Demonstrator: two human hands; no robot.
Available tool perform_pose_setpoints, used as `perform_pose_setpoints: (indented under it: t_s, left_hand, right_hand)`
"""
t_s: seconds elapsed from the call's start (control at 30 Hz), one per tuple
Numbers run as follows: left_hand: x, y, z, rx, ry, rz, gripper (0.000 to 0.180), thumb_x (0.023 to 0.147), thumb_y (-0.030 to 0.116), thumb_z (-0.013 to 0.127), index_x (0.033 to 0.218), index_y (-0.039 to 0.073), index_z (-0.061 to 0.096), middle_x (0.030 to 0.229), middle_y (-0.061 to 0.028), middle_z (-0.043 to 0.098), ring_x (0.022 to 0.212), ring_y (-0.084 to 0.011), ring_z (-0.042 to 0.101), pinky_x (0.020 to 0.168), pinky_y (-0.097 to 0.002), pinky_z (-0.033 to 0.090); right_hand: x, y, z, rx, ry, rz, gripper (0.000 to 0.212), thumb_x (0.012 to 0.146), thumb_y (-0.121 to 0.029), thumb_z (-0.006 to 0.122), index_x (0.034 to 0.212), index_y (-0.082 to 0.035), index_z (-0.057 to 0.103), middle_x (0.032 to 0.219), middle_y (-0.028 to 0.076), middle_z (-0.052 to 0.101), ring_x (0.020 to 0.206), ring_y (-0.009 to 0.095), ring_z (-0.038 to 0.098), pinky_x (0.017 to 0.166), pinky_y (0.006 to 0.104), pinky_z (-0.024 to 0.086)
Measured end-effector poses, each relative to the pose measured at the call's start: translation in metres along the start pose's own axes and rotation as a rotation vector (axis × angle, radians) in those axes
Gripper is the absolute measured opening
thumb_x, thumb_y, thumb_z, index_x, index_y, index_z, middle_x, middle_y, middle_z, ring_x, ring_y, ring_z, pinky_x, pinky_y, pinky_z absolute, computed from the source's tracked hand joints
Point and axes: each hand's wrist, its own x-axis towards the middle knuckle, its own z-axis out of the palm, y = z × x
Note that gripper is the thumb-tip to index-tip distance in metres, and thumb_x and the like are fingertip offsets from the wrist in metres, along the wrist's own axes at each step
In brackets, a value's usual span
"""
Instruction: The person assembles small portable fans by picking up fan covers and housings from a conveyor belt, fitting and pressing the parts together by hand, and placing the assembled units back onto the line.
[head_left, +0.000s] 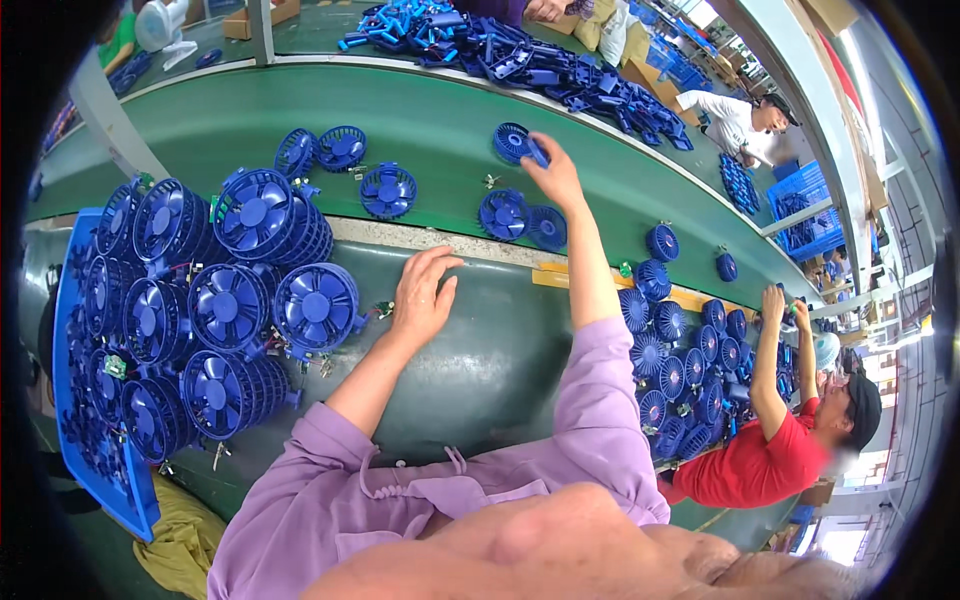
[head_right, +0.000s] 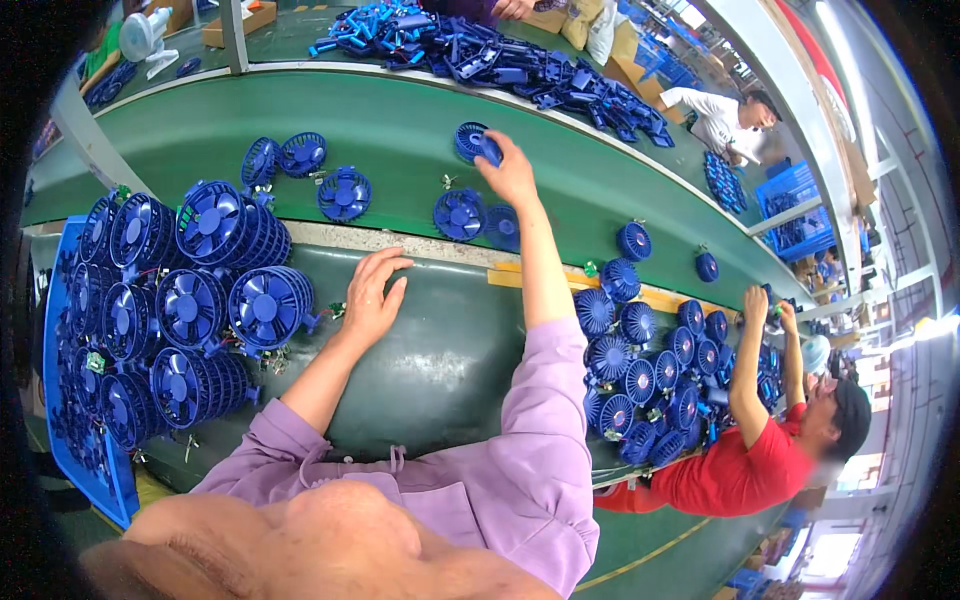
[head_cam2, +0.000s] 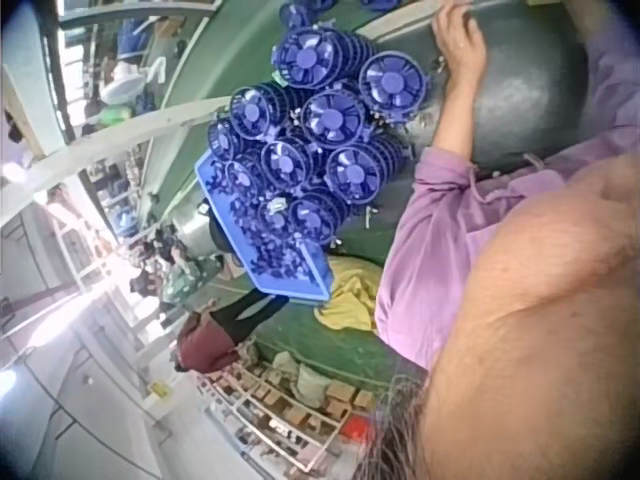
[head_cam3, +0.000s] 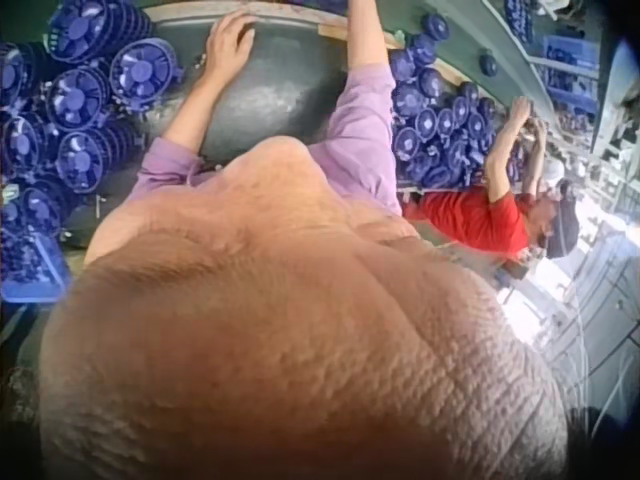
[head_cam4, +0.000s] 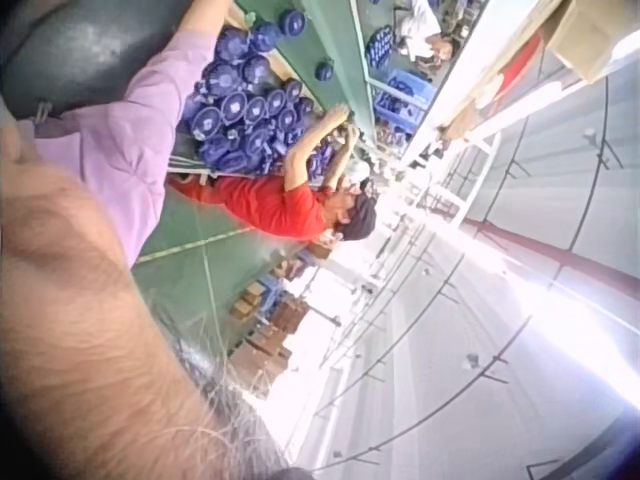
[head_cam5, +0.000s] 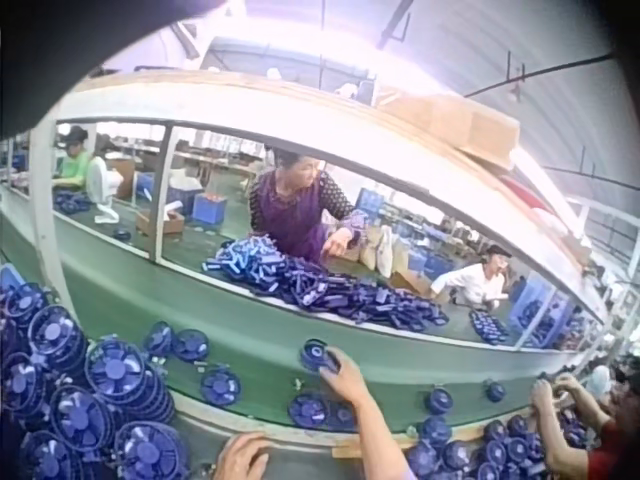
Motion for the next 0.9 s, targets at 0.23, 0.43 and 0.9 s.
perform_pose_setpoints:
  t_s: [0.23, 0.43, 0.9]
  left_hand:
    - [-0.005, 0.003, 0.0, -0.005, 0.005, 0.01, 0.025, 0.081, 0.007, 0.06, 0.106, 0.007, 0.062, 0.118, -0.0137, 0.058, 0.11, -0.0345, 0.053, 0.096, -0.0432, 0.042]
    - [-0.004, 0.004, 0.001, -0.017, 0.018, 0.01, 0.024, 0.082, 0.008, 0.061, 0.105, 0.007, 0.062, 0.117, -0.0141, 0.059, 0.111, -0.0342, 0.054, 0.096, -0.0427, 0.042]
    - [0.095, 0.022, 0.081, 0.247, -0.12, -0.376, 0.055, 0.086, 0.039, 0.059, 0.119, -0.003, 0.053, 0.126, -0.0207, 0.05, 0.113, -0.0398, 0.046, 0.099, -0.046, 0.039]
  right_hand:
    - [0.049, 0.035, 0.051, -0.556, -0.077, 0.281, 0.084, 0.067, -0.052, 0.075, 0.138, -0.027, 0.04, 0.136, 0.019, 0.044, 0.121, 0.042, 0.046, 0.095, 0.0545, 0.042]
    - [0.008, 0.067, -0.002, -0.372, 0.154, 0.061, 0.073, 0.068, -0.044, 0.077, 0.129, -0.014, 0.051, 0.11, 0.023, 0.061, 0.102, 0.04, 0.059, 0.088, 0.0476, 0.049]
    - [-0.07, 0.055, -0.019, -0.039, -0.117, -0.04, 0.063, 0.071, -0.026, 0.076, 0.127, -0.007, 0.054, 0.115, 0.021, 0.062, 0.107, 0.035, 0.06, 0.093, 0.0401, 0.046]
